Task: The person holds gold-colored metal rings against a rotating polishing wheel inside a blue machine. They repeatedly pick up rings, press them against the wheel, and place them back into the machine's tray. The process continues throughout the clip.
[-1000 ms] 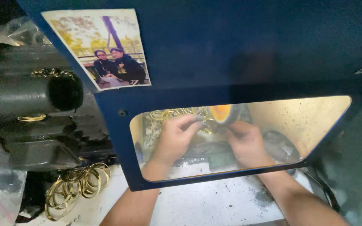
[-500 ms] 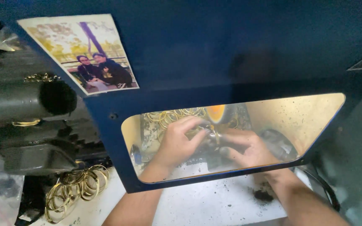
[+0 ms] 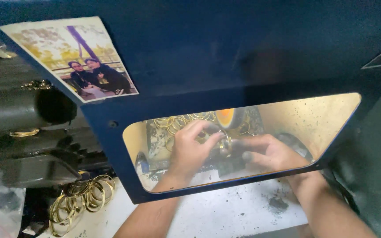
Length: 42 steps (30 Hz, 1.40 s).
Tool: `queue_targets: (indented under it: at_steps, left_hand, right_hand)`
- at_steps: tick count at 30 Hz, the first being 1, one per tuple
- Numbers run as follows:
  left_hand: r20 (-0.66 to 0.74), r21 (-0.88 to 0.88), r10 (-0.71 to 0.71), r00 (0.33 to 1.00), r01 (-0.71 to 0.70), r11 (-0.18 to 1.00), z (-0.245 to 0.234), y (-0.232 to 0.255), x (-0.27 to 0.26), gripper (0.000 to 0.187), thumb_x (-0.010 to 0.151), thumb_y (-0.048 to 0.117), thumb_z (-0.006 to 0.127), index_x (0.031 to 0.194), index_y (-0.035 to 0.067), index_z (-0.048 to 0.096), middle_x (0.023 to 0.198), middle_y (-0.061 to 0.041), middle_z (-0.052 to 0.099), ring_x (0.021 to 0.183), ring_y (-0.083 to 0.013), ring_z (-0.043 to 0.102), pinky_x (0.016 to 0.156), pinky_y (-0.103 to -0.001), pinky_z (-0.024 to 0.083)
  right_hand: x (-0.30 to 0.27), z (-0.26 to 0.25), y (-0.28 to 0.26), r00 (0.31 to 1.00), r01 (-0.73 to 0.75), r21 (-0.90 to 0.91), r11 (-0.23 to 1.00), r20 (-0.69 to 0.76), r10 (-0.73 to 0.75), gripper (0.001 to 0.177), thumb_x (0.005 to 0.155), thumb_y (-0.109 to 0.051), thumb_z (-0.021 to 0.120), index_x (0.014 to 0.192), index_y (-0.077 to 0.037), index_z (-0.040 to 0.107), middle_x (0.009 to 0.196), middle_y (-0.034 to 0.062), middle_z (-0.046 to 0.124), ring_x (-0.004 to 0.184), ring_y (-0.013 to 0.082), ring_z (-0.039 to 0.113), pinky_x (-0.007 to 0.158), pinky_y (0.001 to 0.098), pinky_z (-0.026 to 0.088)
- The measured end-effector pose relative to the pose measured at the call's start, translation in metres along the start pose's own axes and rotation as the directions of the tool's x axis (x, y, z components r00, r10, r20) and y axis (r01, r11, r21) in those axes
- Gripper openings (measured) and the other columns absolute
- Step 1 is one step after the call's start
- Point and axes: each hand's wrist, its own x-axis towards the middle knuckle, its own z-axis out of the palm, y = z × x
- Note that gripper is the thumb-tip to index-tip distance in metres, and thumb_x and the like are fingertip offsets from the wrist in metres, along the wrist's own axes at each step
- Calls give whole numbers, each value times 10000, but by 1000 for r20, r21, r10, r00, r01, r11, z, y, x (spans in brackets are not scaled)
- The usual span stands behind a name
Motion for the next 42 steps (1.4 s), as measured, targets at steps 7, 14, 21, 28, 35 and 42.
queue_targets:
  at_steps: [7,14,21,28,35,42]
  left_hand:
    - [-60,66,67,996,-63,996,3,4,0,134,793,152,856,860,139,741,751,-12,741,727,-215,731,650,-311,593]
    - [-73,122,4,997,5,992,7,7,-1,159,769,168,859,853,135,728,749,-34,739,739,-235,732,643,-321,590]
    - [-41,96,-36,998,40,995,2,2,0,153,759,135,844,860,134,728,749,-35,743,745,-231,737,639,-320,589]
    - [1,91,-33,999,32,995,3,-4,1,132,783,162,827,862,149,722,763,-20,739,769,-216,739,654,-307,596]
    - [47,63,-64,997,61,996,4,-1,2,144,801,167,816,905,126,726,816,-46,754,814,-242,746,689,-337,602]
    - [50,53,-124,991,122,991,5,3,3,140,821,175,818,923,127,733,842,-34,763,850,-237,752,727,-332,604]
  right_hand:
    - [-2,9,-15,998,-7,-54,998,-70,3,382,840,-146,787,1213,-63,795,1242,140,808,1171,179,637,1019,481,542]
    - [0,16,-26,988,-94,136,986,-106,109,419,869,-172,729,1259,-25,765,1205,147,813,1137,210,706,1000,459,570]
    - [4,10,-11,984,-106,228,968,-118,135,388,846,-140,738,1197,21,771,1072,207,833,1036,266,747,956,491,580]
    - [3,5,0,977,-125,85,989,-162,137,519,778,-40,821,1276,35,696,1307,225,761,1241,286,682,1077,506,510]
    - [1,-1,3,983,-163,147,976,-61,173,490,802,-52,802,1285,-10,726,1266,189,789,1220,266,701,1052,487,542]
    - [3,-11,-4,999,-28,-1,1000,-22,28,459,798,-38,810,1254,-24,760,1310,170,765,1230,233,666,1051,482,540]
